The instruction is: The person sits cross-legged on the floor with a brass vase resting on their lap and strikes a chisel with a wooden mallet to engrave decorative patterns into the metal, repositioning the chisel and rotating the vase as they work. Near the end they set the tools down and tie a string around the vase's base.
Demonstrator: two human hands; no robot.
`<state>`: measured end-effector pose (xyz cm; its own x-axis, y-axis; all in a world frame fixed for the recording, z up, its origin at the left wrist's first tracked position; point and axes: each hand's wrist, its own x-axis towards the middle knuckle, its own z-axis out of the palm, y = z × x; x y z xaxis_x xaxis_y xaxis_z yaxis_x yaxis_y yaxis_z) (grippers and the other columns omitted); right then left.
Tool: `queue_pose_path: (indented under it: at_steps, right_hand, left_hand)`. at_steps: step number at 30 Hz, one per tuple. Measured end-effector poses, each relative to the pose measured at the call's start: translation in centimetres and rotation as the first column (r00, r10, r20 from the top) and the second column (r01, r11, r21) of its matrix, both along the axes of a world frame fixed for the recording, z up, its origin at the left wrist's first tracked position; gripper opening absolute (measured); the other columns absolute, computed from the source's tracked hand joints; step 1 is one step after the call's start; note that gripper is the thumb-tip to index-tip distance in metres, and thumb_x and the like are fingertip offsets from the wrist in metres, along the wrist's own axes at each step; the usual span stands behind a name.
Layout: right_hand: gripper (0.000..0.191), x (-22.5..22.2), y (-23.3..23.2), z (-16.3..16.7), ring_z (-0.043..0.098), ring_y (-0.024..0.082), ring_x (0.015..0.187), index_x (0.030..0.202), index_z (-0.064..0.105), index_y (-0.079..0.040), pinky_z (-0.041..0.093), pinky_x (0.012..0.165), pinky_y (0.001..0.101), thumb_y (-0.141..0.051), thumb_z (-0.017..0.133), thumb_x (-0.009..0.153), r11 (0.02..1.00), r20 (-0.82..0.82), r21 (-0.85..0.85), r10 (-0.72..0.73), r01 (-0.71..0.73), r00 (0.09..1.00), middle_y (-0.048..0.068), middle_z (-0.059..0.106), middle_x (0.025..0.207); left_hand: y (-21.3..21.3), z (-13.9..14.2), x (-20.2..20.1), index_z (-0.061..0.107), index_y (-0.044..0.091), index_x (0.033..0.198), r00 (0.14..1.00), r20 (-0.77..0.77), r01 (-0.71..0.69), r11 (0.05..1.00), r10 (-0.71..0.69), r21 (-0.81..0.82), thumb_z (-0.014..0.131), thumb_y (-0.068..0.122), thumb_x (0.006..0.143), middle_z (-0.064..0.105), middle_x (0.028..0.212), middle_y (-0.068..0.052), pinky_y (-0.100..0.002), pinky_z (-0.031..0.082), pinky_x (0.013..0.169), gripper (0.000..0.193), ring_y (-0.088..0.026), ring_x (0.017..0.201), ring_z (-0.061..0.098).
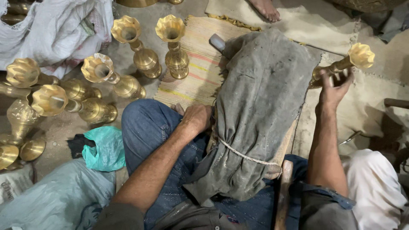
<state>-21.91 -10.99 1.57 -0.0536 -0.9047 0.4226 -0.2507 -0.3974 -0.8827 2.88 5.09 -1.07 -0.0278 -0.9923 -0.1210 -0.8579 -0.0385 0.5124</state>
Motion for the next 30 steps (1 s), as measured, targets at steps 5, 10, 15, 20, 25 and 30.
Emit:
queue_pose_path:
  at_steps: [5,10,15,20,25,30]
  right_hand:
    - [0.069,0.0,-0.2,0.2,0.055,0.029,0.139,0.159,0.035,0.001,0.051,0.117,0.0419,-0.01,0.076,0.104,0.989,-0.159,-0.124,0.062,-0.082,0.985,0.019,0.052,0.152]
    - [0.036,-1.6,0.4,-0.1,0.068,0.024,0.11,0.137,0.056,0.003,0.059,0.092,0.038,-0.008,0.073,0.108,0.995,-0.322,-0.05,-0.102,0.09,0.941,0.016,0.066,0.127]
    - [0.024,-2.6,3.4,-0.7,0.07,0.029,0.119,0.137,0.062,0.004,0.059,0.108,0.0419,-0.002,0.074,0.117,0.883,-0.342,-0.469,-0.211,0.028,0.916,0.017,0.07,0.132]
    - [0.031,-3.1,6.7,1.7,0.061,0.033,0.138,0.13,0.06,-0.002,0.05,0.116,0.0496,-0.001,0.078,0.106,0.623,-0.531,-0.741,-0.315,-0.251,0.787,0.016,0.064,0.137]
    - [0.06,-1.8,11.2,1.4,0.044,0.024,0.148,0.14,0.063,-0.035,0.029,0.127,0.0514,-0.014,0.084,0.088,0.615,-0.912,-0.41,-0.277,-0.674,0.301,-0.006,0.056,0.154]
    - [0.065,1.0,13.9,-1.2,0.038,0.028,0.151,0.145,0.063,-0.027,0.021,0.129,0.0538,-0.009,0.07,0.083,0.771,-0.965,-0.079,0.101,-0.632,0.244,0.0,0.054,0.154]
  left_hand:
    - [0.0,-0.2,0.0,0.075,0.004,0.092,1.0,-0.028,-0.006,1.0,0.005,-0.017,0.073,0.017,0.08,0.072,0.087,-0.027,-0.057,0.056,0.075,0.018,-0.045,0.087,0.071]
    - [-0.2,-0.7,-0.2,0.076,0.005,0.091,0.999,0.008,0.041,0.998,-0.041,-0.043,0.071,0.014,0.08,0.072,0.087,-0.026,-0.057,0.057,0.073,0.015,-0.045,0.084,0.071]
    - [0.0,-1.6,0.2,0.076,0.005,0.088,0.999,-0.013,0.041,0.997,-0.041,-0.058,0.075,0.015,0.074,0.072,0.084,-0.025,-0.057,0.056,0.073,0.017,-0.045,0.082,0.071]
    - [0.2,-2.1,0.2,0.075,0.004,0.087,0.996,-0.078,0.036,0.989,-0.047,-0.142,0.073,0.011,0.077,0.072,0.084,-0.024,-0.056,0.056,0.074,0.012,-0.044,0.083,0.071]
    - [0.1,-2.3,0.2,0.075,0.004,0.087,1.0,-0.021,0.013,0.997,-0.014,-0.073,0.073,0.012,0.078,0.072,0.087,-0.026,-0.055,0.057,0.077,0.012,-0.044,0.086,0.071]
    - [0.3,-1.5,0.8,0.076,0.006,0.095,0.997,-0.071,-0.027,0.999,0.025,-0.027,0.075,0.014,0.082,0.072,0.096,-0.024,-0.057,0.055,0.076,0.015,-0.046,0.092,0.069]
